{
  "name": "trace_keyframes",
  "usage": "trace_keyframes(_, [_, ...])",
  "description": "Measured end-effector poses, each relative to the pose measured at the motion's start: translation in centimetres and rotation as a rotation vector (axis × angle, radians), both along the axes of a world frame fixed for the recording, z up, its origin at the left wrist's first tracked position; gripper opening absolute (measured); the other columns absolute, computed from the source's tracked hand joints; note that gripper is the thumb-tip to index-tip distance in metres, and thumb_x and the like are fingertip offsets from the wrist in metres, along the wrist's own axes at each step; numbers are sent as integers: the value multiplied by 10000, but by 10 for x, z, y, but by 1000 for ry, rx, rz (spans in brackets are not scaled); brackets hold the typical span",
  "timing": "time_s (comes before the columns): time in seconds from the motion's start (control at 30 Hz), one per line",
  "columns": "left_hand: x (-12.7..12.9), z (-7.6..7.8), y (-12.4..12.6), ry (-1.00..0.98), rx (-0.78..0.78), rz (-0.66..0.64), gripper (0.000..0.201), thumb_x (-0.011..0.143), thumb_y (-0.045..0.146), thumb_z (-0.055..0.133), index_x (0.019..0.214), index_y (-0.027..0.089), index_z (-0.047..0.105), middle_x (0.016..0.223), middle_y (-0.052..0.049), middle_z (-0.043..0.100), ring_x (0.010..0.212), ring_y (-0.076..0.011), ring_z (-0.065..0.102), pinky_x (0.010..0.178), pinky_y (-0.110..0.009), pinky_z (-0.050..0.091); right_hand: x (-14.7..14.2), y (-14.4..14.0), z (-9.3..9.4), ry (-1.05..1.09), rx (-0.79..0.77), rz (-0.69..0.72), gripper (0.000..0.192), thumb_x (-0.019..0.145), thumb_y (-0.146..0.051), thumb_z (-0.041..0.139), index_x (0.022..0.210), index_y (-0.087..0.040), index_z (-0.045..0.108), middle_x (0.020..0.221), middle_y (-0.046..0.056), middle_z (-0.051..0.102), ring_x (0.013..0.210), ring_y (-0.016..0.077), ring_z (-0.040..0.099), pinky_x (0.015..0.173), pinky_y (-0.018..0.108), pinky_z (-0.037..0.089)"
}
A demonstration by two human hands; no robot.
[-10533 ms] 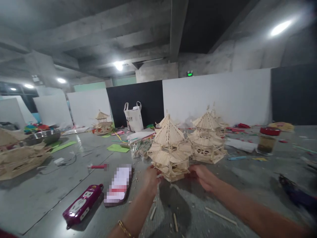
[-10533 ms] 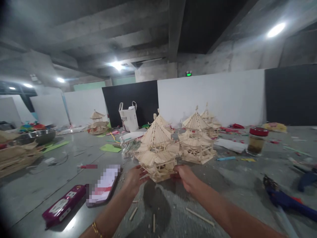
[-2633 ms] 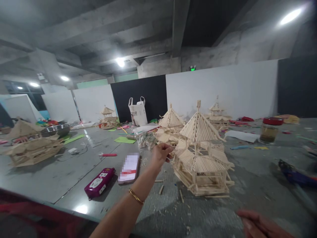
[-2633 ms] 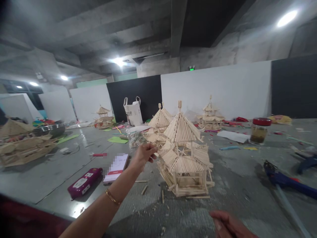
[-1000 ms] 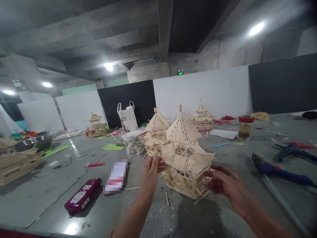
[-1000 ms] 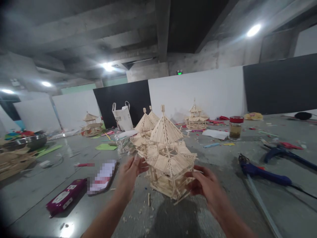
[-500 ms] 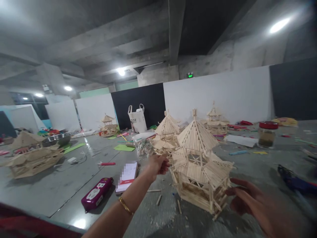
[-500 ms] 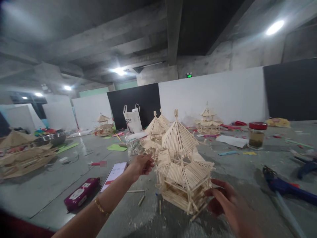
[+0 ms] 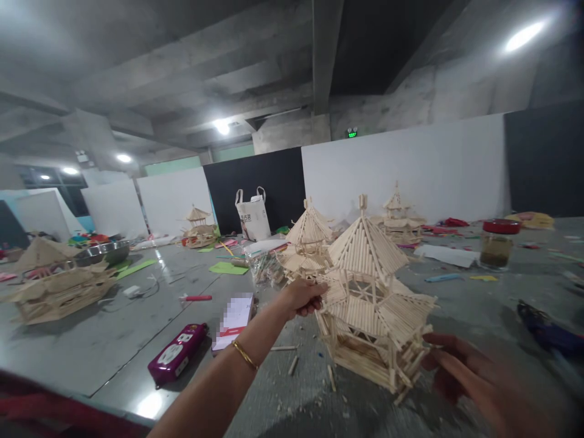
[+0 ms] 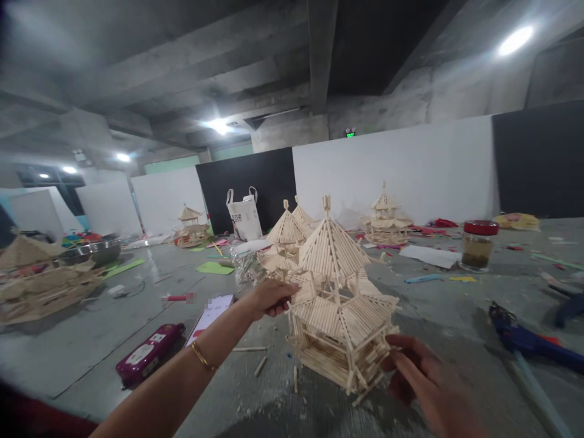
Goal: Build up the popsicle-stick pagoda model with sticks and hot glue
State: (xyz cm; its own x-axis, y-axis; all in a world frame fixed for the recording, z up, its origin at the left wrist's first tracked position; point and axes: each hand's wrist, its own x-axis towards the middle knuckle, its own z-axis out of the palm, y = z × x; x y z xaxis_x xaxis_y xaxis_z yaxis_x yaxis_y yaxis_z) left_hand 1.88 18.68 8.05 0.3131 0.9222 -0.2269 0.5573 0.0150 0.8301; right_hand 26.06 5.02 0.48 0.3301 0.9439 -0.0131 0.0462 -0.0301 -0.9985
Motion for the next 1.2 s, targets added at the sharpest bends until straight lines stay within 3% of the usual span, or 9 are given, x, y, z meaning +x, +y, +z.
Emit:
trace_keyframes(0.17, [-3, 5, -4, 14, 0, -13, 305, 909, 419, 482, 876, 136, 590, 685, 31, 572, 476, -65, 491, 440, -209, 429, -6, -4, 11, 16, -34, -66, 617, 465, -566, 556, 909, -139, 533, 579, 44, 621, 428, 161, 498, 424, 287, 381])
trace_keyframes(0.43, [-17, 5, -12, -101, -37, -63, 264, 905, 353, 516, 773, 133, 575, 591, 67, 521, 397, -38, 412, 369, -171, 352, 1, 1, -2, -5, -28, -34, 593, 503, -554, 604, 943, -161, 539, 607, 44, 633, 447, 171, 521, 441, 294, 419])
trace_keyframes(0.53, [-37, 4, -30, -199, -55, -93, 275, 845, 345, 599, 670, 135, 570, 544, 65, 546, 378, -35, 424, 352, -160, 331, 0, -1, 1, -4, -43, -45, 638, 483, -551, 610, 966, -143, 525, 619, 46, 643, 458, 168, 519, 448, 290, 420])
trace_keyframes(0.67, [-77, 3, -66, -302, -87, -112, 294, 608, 391, 771, 595, 151, 602, 539, 19, 628, 378, -39, 482, 350, -149, 355, -5, -5, 10, 50, -72, -105, 623, 410, -523, 623, 911, -166, 527, 562, 30, 624, 418, 162, 479, 418, 291, 376])
trace_keyframes(0.77, [-107, 0, -89, -335, -123, -109, 245, 587, 353, 774, 618, 162, 624, 547, 6, 649, 386, -58, 515, 347, -151, 386, -5, -6, 10, 43, -82, -119, 594, 430, -507, 638, 910, -170, 540, 563, 32, 624, 433, 163, 486, 437, 289, 378])
trace_keyframes(0.87, [-121, -5, -98, -341, -137, -111, 188, 610, 301, 755, 660, 146, 662, 547, -12, 654, 389, -79, 537, 344, -169, 410, -3, -4, 5, 5, -87, -113, 606, 469, -524, 648, 944, -164, 542, 581, 45, 630, 465, 169, 498, 464, 293, 385])
trace_keyframes(1.03, [-92, -22, -79, -435, 68, -44, 192, 704, 313, 666, 791, 142, 656, 597, 10, 618, 425, -67, 532, 393, -178, 428, 7, 5, -14, 8, -93, -86, 662, 445, -545, 680, 968, -173, 517, 576, 61, 623, 470, 192, 487, 472, 329, 372])
trace_keyframes(1.2, [-40, -37, -54, -495, 310, -42, 389, 628, 249, 705, 1002, 186, 619, 737, 38, 567, 508, -79, 513, 440, -212, 442, 20, 12, -36, -53, -28, -38, 589, 605, -600, 653, 1021, -198, 539, 636, 61, 631, 501, 188, 498, 485, 317, 381])
